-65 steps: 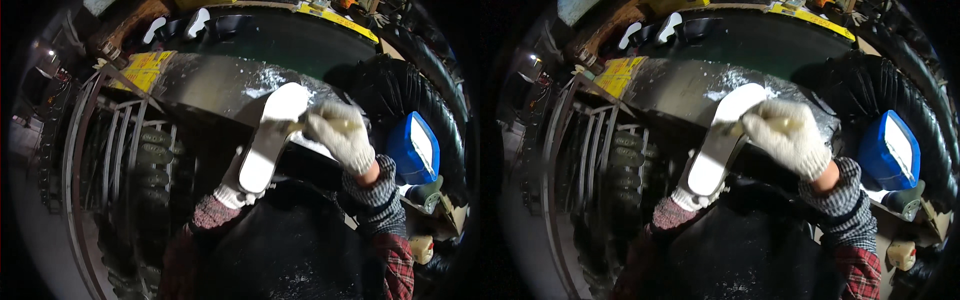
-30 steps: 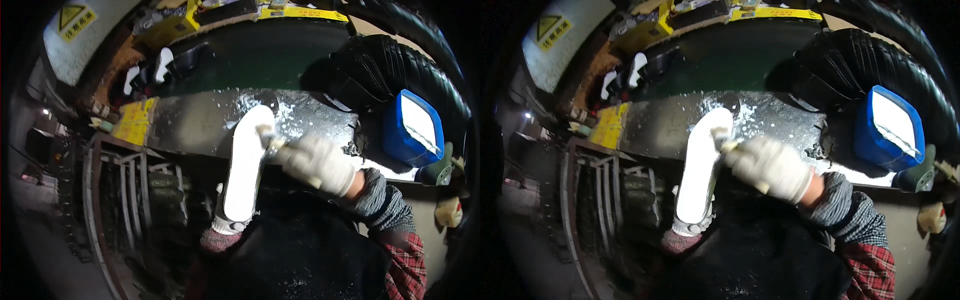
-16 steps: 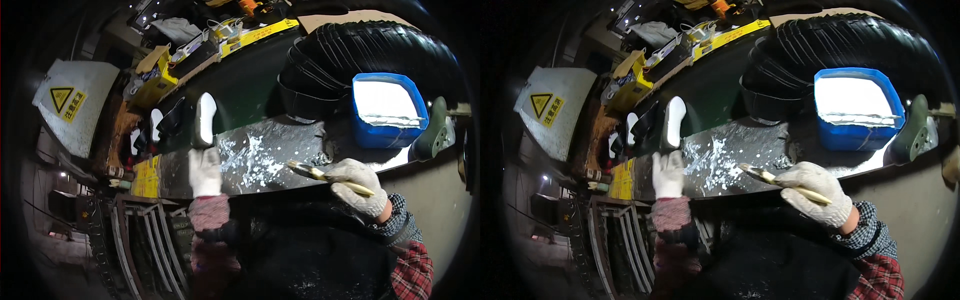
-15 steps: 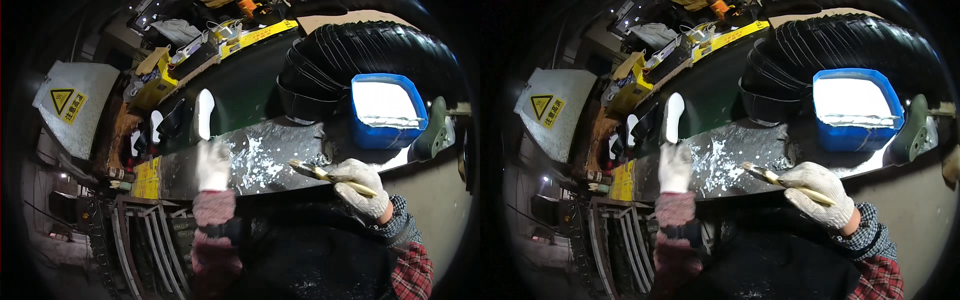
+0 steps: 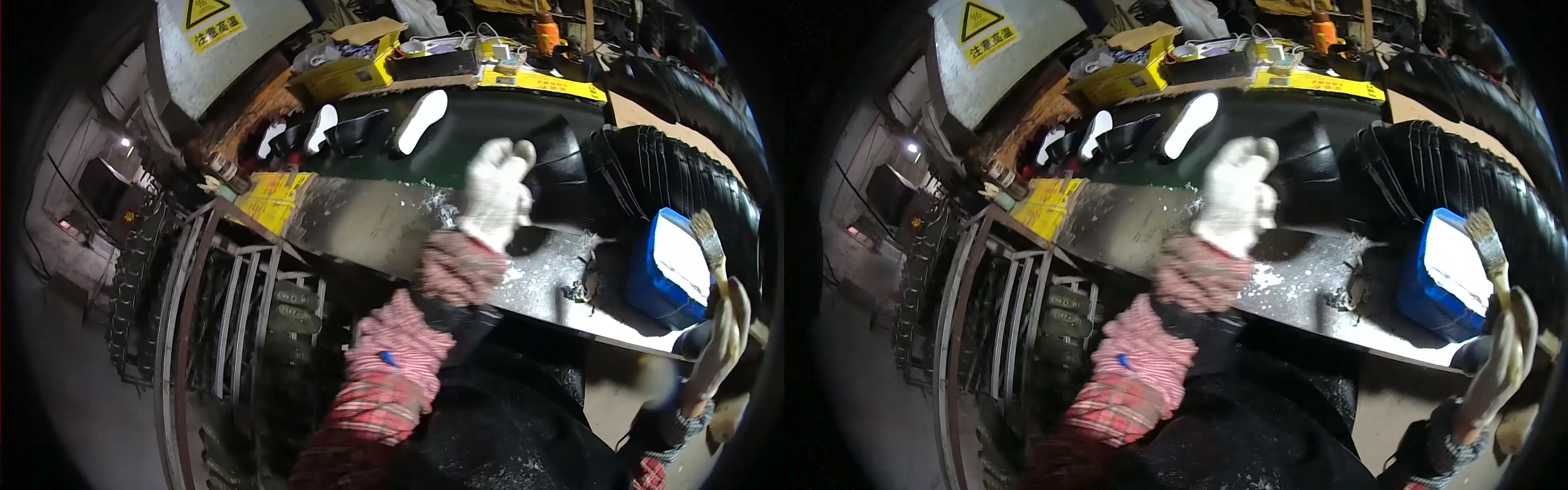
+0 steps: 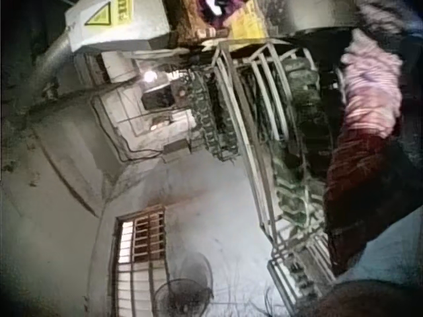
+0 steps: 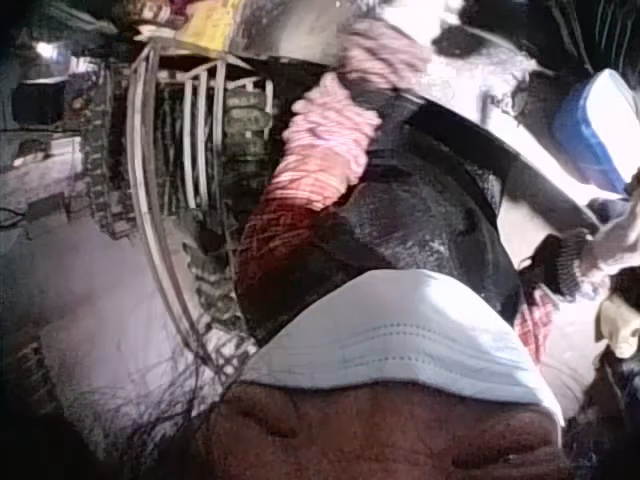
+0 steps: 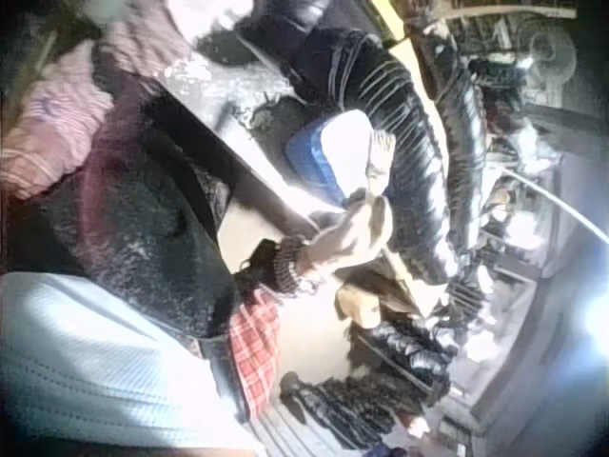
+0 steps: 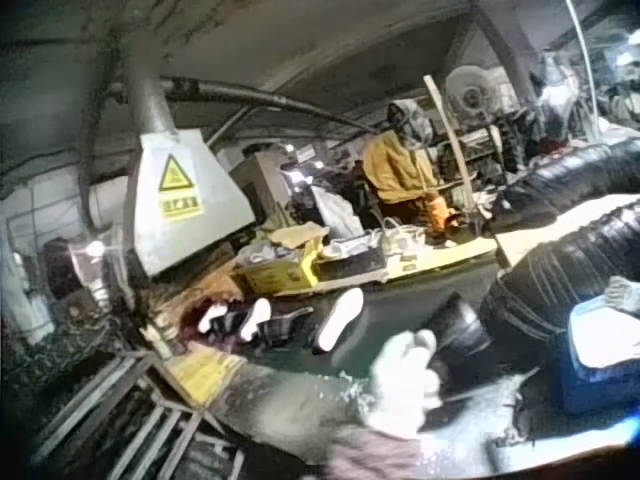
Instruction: Applying adhesive to the surfaces of shoe soles and the inner lining of shoe uppers using a handheld brush.
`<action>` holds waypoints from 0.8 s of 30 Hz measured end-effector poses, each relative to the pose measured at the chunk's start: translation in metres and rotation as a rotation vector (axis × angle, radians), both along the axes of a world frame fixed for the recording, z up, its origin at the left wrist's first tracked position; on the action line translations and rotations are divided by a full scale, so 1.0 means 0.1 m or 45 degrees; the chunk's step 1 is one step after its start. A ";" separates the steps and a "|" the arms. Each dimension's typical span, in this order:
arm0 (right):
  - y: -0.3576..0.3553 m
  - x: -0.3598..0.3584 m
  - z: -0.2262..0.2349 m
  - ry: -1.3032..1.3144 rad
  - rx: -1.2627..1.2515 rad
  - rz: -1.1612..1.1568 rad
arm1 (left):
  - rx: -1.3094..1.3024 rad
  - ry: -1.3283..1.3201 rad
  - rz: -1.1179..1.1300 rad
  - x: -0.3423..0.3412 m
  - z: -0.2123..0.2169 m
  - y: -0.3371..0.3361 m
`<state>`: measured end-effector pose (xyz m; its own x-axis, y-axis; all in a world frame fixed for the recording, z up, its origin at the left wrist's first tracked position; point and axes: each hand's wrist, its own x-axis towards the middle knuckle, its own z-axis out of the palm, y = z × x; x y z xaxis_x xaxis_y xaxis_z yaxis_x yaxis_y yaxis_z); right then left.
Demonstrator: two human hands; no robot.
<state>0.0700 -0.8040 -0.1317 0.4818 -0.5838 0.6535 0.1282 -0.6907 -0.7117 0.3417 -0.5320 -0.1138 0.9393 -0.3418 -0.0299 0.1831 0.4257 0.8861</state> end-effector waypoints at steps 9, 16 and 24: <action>-0.37 0.35 -0.10 0.387 -0.022 0.104 | 2.032 -1.464 -0.582 -0.14 0.07 1.88; 0.13 -0.09 -0.16 0.325 -0.496 -0.177 | 2.017 -1.371 0.025 0.18 -0.08 1.89; 0.91 0.07 0.04 -0.168 -0.074 0.002 | 1.301 -1.191 0.380 0.26 -0.70 2.11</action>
<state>0.0769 -0.7129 -0.1277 0.3900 -0.5424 0.7441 0.2191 -0.7302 -0.6472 0.3676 -0.3211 -0.1839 0.7819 -0.3369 0.5245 -0.6157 -0.5493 0.5650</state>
